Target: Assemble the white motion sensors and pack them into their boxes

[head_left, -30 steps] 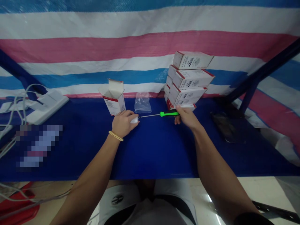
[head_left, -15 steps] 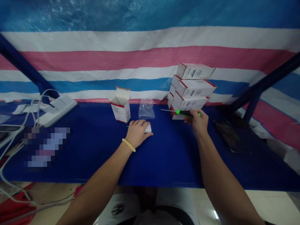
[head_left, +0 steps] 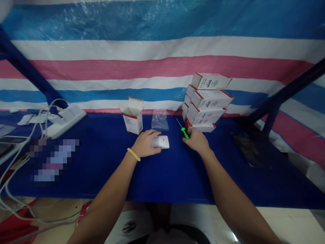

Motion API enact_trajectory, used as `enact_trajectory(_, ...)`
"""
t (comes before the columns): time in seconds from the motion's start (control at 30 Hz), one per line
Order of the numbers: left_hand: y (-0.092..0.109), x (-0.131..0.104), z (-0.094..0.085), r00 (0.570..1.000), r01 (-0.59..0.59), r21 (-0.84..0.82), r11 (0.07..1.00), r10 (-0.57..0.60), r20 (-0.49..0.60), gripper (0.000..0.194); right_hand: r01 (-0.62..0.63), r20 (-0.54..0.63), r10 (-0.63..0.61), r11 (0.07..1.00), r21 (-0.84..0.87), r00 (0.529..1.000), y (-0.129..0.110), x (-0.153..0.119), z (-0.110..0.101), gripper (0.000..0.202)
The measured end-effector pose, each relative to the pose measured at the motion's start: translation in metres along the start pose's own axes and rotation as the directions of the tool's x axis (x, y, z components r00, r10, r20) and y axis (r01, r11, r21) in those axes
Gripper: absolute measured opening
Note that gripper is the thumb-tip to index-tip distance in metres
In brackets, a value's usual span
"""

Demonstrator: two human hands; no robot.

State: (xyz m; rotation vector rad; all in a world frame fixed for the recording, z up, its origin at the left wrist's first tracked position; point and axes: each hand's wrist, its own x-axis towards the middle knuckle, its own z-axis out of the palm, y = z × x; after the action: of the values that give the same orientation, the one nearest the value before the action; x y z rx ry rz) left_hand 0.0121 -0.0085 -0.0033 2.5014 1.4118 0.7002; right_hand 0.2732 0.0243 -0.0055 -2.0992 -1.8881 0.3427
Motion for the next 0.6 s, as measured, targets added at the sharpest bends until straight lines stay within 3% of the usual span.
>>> enact_trajectory(0.1, -0.006, -0.001, -0.005, 1.000, -0.018, -0.069, 0.997, 0.019, 0.012, 0.060, 0.004, 0.017, -0.003, 0.997, -0.072, 1.000, -0.001, -0.008, -0.006, 0.046)
enact_trajectory(0.2, -0.010, -0.003, -0.009, 1.000, -0.031, -0.127, 0.991, 0.030, -0.011, 0.058, 0.061, -0.099, -0.063, 0.998, -0.018, 0.993, 0.025, -0.028, -0.016, 0.049)
enact_trajectory(0.3, -0.012, -0.003, -0.009, 0.999, -0.026, -0.124, 0.992, 0.023, -0.026, 0.055, 0.072, -0.345, -0.078, 0.997, -0.032, 0.935, 0.082, -0.058, -0.028, 0.037)
enact_trajectory(0.43, -0.009, -0.001, -0.005, 0.998, -0.045, -0.075, 0.996, 0.041, -0.053, 0.054, -0.260, -0.544, 0.132, 0.952, -0.164, 0.828, 0.170, -0.096, -0.042, 0.033)
enact_trajectory(0.5, -0.006, 0.000, -0.003, 0.995, -0.066, -0.063, 0.996, 0.061, -0.082, 0.053, -0.259, -0.552, 0.120, 0.949, -0.181, 0.825, 0.202, -0.108, -0.046, 0.033)
enact_trajectory(0.6, -0.003, 0.000, -0.002, 0.990, -0.074, -0.056, 0.996, 0.067, -0.128, 0.051, -0.189, -0.524, 0.049, 0.958, -0.217, 0.850, 0.227, -0.116, -0.045, 0.031)
